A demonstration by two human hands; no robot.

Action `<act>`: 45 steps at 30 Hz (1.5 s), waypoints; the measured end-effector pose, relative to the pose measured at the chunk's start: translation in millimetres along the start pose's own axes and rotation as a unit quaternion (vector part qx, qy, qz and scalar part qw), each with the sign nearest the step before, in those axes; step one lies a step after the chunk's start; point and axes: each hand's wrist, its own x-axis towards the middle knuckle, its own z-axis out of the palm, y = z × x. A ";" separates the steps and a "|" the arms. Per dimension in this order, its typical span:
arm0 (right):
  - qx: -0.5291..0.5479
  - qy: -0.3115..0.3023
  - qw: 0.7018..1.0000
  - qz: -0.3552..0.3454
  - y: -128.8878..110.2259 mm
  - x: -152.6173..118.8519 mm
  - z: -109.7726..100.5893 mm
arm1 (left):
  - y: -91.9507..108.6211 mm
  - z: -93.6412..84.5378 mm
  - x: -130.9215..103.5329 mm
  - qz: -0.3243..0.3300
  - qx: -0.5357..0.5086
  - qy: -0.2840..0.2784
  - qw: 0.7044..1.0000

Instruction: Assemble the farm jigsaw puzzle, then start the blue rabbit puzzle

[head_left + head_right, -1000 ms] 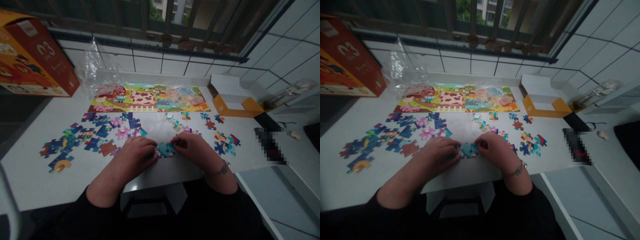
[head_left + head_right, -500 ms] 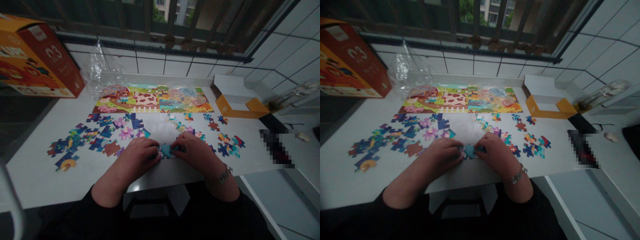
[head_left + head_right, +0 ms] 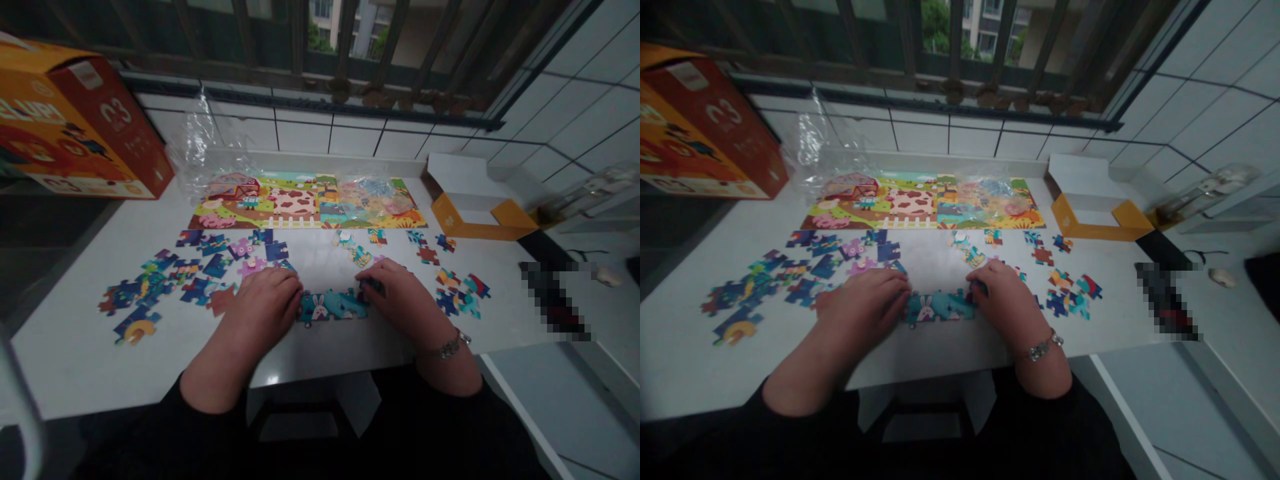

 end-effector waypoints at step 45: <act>0.250 -0.119 0.959 -0.055 -4.9 20.3 -6.2 | -2.0 15.5 3.1 0.012 -0.004 0.041 0.999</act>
